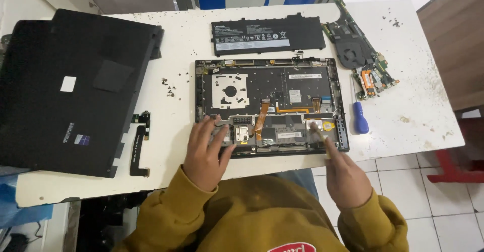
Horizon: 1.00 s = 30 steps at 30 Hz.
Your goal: Disconnecting internal ribbon cables and components from a laptop chassis using a screwdriver.
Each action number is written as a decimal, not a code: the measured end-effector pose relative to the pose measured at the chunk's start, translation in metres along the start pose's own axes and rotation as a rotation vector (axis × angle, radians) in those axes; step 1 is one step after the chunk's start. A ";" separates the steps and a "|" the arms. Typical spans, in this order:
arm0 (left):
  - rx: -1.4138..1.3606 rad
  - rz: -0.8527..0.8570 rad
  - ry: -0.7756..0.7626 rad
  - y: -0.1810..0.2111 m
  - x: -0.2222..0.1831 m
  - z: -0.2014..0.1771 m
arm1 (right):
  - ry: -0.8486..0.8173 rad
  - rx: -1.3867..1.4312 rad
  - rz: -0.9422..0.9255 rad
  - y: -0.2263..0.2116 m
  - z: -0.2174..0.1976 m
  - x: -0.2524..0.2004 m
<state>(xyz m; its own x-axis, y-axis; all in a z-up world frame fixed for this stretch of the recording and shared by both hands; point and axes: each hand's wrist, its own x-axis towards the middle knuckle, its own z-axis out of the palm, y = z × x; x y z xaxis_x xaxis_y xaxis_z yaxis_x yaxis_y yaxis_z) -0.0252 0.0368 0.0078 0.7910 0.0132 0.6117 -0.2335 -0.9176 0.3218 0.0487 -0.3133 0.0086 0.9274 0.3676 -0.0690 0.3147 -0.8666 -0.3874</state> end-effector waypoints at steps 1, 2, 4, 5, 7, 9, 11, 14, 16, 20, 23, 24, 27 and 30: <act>-0.004 -0.001 -0.008 -0.001 -0.005 0.001 | -0.006 0.001 0.007 -0.003 -0.002 0.000; 0.006 -0.084 -0.016 -0.003 -0.009 0.003 | 0.133 -0.097 -0.029 -0.006 -0.004 0.001; 0.018 -0.177 -0.026 0.000 -0.014 0.002 | 0.262 -0.198 -0.071 -0.011 -0.003 0.000; -0.007 -0.187 -0.020 0.002 -0.014 -0.001 | 0.202 -0.114 -0.078 -0.012 0.001 -0.002; -0.034 -0.201 -0.017 0.006 -0.013 -0.003 | 0.137 -0.032 -0.082 -0.015 -0.002 -0.001; 0.007 -0.214 -0.021 0.007 -0.012 -0.004 | 0.212 -0.126 -0.055 -0.017 -0.016 0.007; 0.038 -0.202 -0.022 0.013 -0.014 -0.004 | 0.216 -0.160 -0.082 -0.018 -0.013 0.003; 0.070 -0.184 -0.029 0.018 -0.018 -0.004 | 0.224 -0.185 -0.107 -0.020 -0.009 0.001; 0.064 -0.175 -0.034 0.020 -0.019 -0.003 | 0.230 -0.180 -0.099 -0.021 -0.010 0.001; 0.020 -0.191 -0.031 0.021 -0.018 -0.001 | 0.231 -0.196 -0.081 -0.031 -0.013 -0.001; 0.026 -0.185 -0.041 0.020 -0.019 -0.001 | 0.265 -0.235 -0.100 -0.027 -0.011 0.000; 0.032 -0.185 -0.049 0.020 -0.019 -0.002 | 0.328 -0.288 -0.129 -0.022 -0.011 0.002; 0.039 -0.175 -0.061 0.019 -0.020 -0.001 | 0.345 -0.216 -0.224 -0.026 -0.014 0.009; 0.051 -0.153 -0.062 0.016 -0.021 0.001 | 0.448 -0.216 -0.330 -0.052 -0.018 0.028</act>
<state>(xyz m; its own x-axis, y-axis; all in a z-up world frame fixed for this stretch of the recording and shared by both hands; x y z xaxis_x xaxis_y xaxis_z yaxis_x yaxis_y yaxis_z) -0.0446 0.0217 -0.0003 0.8487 0.1312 0.5124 -0.0802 -0.9256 0.3698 0.0620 -0.2639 0.0437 0.7535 0.4921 0.4360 0.5915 -0.7969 -0.1229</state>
